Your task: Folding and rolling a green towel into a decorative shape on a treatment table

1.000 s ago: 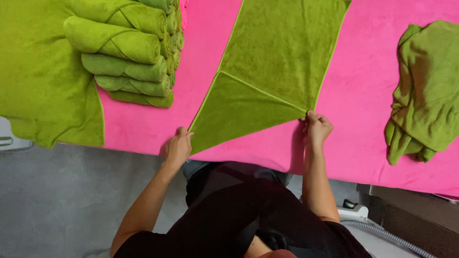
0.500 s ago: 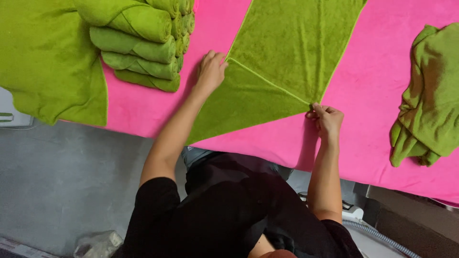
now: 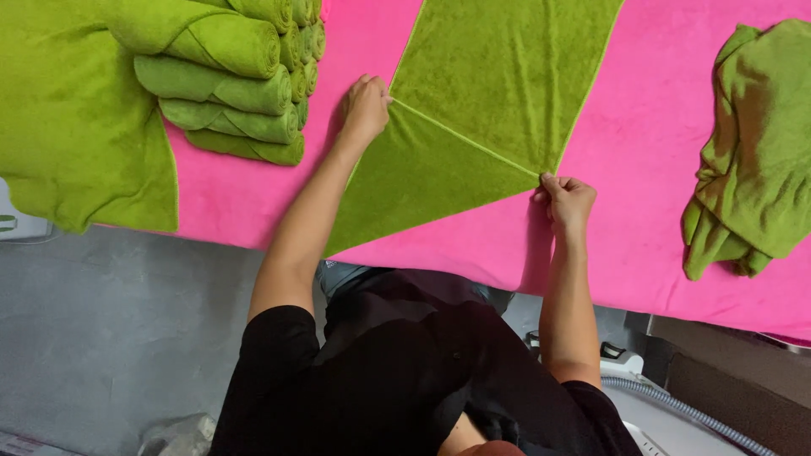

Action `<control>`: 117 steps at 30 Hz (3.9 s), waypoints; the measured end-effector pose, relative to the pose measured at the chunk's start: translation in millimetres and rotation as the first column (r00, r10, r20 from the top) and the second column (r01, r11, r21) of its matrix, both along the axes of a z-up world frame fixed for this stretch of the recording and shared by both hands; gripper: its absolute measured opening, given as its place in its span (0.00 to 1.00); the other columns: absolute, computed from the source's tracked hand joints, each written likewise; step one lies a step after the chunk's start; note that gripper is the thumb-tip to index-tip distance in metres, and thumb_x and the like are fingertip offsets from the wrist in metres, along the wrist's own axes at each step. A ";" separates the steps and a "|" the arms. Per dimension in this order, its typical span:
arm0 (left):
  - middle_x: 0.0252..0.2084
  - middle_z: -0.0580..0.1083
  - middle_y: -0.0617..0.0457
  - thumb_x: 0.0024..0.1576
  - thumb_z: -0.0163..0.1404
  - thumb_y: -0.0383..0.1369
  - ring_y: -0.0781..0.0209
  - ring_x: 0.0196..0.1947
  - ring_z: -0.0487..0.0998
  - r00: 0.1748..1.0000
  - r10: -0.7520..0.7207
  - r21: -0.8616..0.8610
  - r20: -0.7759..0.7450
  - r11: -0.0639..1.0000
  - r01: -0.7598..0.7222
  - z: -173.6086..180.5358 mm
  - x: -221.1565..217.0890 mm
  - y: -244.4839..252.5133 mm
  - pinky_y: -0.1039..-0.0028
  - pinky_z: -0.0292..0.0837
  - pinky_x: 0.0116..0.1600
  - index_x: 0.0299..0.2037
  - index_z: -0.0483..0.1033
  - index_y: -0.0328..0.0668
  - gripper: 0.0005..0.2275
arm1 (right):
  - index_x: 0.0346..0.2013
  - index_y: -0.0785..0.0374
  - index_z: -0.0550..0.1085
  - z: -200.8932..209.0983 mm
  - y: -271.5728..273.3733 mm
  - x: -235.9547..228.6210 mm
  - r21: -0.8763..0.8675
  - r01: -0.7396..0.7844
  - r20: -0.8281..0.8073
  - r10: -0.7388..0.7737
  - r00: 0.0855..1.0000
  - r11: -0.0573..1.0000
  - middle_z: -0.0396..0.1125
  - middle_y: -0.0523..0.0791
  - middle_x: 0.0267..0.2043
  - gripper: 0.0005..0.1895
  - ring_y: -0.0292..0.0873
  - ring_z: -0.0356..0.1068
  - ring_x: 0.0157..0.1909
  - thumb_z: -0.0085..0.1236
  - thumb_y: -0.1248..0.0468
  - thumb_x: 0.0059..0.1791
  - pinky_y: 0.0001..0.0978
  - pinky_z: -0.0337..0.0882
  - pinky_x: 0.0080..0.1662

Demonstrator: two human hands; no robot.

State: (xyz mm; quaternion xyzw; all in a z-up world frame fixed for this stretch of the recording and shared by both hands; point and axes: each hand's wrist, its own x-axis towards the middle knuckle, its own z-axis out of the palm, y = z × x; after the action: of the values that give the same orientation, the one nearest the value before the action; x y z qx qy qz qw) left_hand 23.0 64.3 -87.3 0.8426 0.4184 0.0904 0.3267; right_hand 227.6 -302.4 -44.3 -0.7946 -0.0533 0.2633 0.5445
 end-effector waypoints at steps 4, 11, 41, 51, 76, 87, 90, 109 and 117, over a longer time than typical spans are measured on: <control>0.45 0.73 0.49 0.59 0.57 0.26 0.55 0.45 0.73 1.000 0.013 0.258 -0.021 0.966 -0.007 2.9 -0.5 -24.7 0.68 0.73 0.48 0.48 0.74 0.39 0.09 | 0.26 0.58 0.74 9.2 0.2 -5.7 -0.112 0.033 0.185 -0.012 0.983 0.993 0.72 0.44 0.21 0.13 0.32 0.61 0.17 0.67 0.62 0.53 0.26 0.59 0.21; 0.76 0.52 0.23 0.65 0.55 0.44 0.26 0.78 0.48 0.978 -0.205 0.304 -0.040 0.930 0.207 40.1 -9.5 -131.2 0.39 0.41 0.77 0.72 0.63 0.22 0.33 | 0.44 0.67 0.81 -12.0 39.9 -50.9 -0.236 -0.345 0.887 0.347 0.305 0.908 0.74 0.57 0.46 0.09 0.61 0.74 0.52 0.66 0.68 0.50 0.49 0.69 0.58; 0.30 0.73 0.44 0.51 0.50 0.19 0.45 0.33 0.76 0.781 -0.624 0.564 -0.007 0.643 0.518 -11.0 150.7 -280.8 0.61 0.75 0.30 0.28 0.76 0.36 0.04 | 0.23 0.48 0.77 -65.5 217.8 368.0 -0.357 0.150 0.647 0.128 0.751 0.922 0.76 0.34 0.24 0.11 0.35 0.75 0.28 0.74 0.55 0.44 0.40 0.75 0.31; 0.31 0.72 0.51 0.53 0.50 0.24 0.53 0.32 0.73 0.724 -0.690 0.607 0.013 0.581 0.543 -9.8 152.6 -268.7 0.65 0.70 0.33 0.31 0.78 0.44 0.04 | 0.23 0.50 0.77 -74.0 199.3 380.6 -0.193 0.100 0.777 0.090 0.623 0.976 0.72 0.33 0.22 0.11 0.32 0.70 0.25 0.72 0.57 0.47 0.38 0.71 0.28; 0.80 0.34 0.29 0.61 0.44 0.70 0.26 0.80 0.34 0.957 0.045 0.376 -0.288 0.924 0.069 1.8 33.3 -106.9 0.28 0.33 0.76 0.80 0.35 0.42 0.50 | 0.79 0.65 0.49 -28.7 186.4 286.7 -0.563 -0.086 0.590 0.473 0.655 0.822 0.40 0.52 0.83 0.43 0.53 0.35 0.83 0.28 0.36 0.60 0.57 0.34 0.76; 0.36 0.69 0.48 0.55 0.47 0.23 0.49 0.38 0.71 0.704 -0.706 0.446 0.075 0.655 0.609 -2.9 124.0 -261.6 0.61 0.72 0.39 0.35 0.73 0.39 0.02 | 0.59 0.59 0.80 -56.8 182.3 316.0 -0.228 0.005 0.811 0.187 0.555 0.974 0.66 0.53 0.67 0.22 0.58 0.59 0.69 0.70 0.58 0.51 0.58 0.57 0.66; 0.37 0.70 0.45 0.58 0.50 0.20 0.46 0.38 0.73 0.691 -0.721 0.421 0.052 0.643 0.640 -2.8 133.5 -267.6 0.59 0.75 0.35 0.38 0.74 0.30 0.02 | 0.41 0.64 0.79 -39.6 181.4 301.6 -0.070 -0.145 0.940 0.114 0.322 0.987 0.73 0.50 0.47 0.11 0.53 0.70 0.49 0.69 0.68 0.45 0.48 0.68 0.50; 0.34 0.72 0.46 0.53 0.50 0.22 0.51 0.32 0.75 0.727 -0.686 0.555 0.029 0.616 0.559 -2.4 154.5 -273.8 0.65 0.75 0.22 0.38 0.77 0.36 0.06 | 0.53 0.71 0.83 -40.5 178.3 362.4 -0.238 -0.503 0.778 0.472 0.413 0.831 0.70 0.53 0.47 0.29 0.54 0.70 0.50 0.39 0.82 0.45 0.42 0.72 0.55; 0.28 0.67 0.47 0.51 0.43 0.16 0.49 0.24 0.68 0.740 -0.373 0.134 0.559 0.922 0.364 48.7 96.1 -194.9 0.57 0.61 0.27 0.34 0.72 0.37 0.08 | 0.37 0.61 0.74 2.6 239.9 340.2 -0.232 -0.427 0.783 0.429 0.451 0.874 0.63 0.50 0.57 0.10 0.53 0.61 0.64 0.53 0.79 0.50 0.59 0.66 0.66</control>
State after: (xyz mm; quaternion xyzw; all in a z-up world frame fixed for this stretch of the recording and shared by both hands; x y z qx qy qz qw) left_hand 119.1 -130.6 -38.6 0.8439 0.1246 0.2773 0.4420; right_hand 567.7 -62.5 -41.7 -0.7849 -0.4952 -0.0043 0.3725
